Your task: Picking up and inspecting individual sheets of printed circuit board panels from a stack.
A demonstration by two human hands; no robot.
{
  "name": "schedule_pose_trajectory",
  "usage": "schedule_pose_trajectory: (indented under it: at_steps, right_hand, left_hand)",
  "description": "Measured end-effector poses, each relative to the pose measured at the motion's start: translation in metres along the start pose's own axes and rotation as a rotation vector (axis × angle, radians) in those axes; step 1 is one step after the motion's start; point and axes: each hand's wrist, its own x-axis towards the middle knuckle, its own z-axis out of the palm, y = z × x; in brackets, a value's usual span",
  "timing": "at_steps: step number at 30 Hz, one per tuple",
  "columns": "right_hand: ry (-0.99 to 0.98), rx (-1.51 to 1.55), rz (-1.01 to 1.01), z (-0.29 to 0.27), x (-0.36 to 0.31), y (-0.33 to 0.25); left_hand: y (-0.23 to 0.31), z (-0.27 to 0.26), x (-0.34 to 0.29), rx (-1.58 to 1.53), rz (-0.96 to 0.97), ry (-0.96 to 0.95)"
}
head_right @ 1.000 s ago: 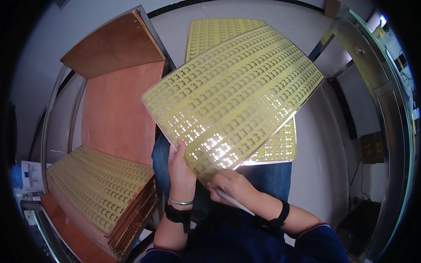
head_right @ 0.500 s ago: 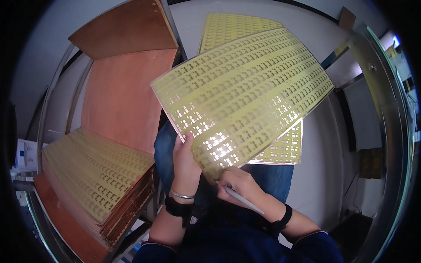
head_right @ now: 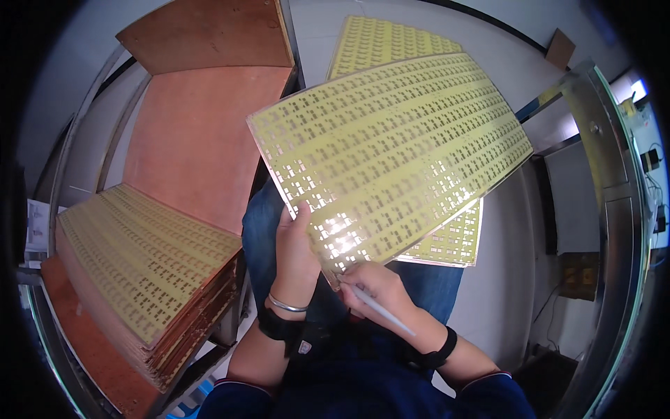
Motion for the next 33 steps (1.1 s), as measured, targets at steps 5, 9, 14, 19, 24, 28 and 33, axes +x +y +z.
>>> schedule_pose_trajectory:
  at_steps: [5, 9, 14, 19, 24, 28, 33]
  right_hand:
    - [-0.091, -0.094, -0.076, -0.007, 0.0, -0.002]
    - [-0.088, 0.03, -0.01, -0.006, -0.003, -0.002]
    - [-0.073, -0.107, -0.062, -0.006, -0.006, -0.001]
    - [-0.086, -0.002, -0.058, -0.003, -0.004, -0.002]
    - [-0.2, -0.023, -0.04, -0.023, -0.005, 0.0]
    - [0.248, 0.304, 0.199, -0.051, -0.013, 0.005]
    - [0.891, 0.099, 0.303, -0.12, -0.016, 0.038]
  left_hand:
    - [0.001, 0.004, -0.002, -0.03, 0.025, 0.031]
    - [0.001, 0.003, -0.003, -0.004, 0.017, 0.021]
    - [-0.002, 0.001, -0.003, -0.027, 0.018, 0.029]
    - [0.0, 0.0, -0.002, -0.019, 0.014, 0.008]
    - [0.003, 0.001, 0.001, -0.067, -0.012, -0.027]
    - [0.015, 0.003, -0.003, -0.071, -0.014, -0.071]
    - [0.017, 0.011, -0.019, -0.112, 0.009, -0.228]
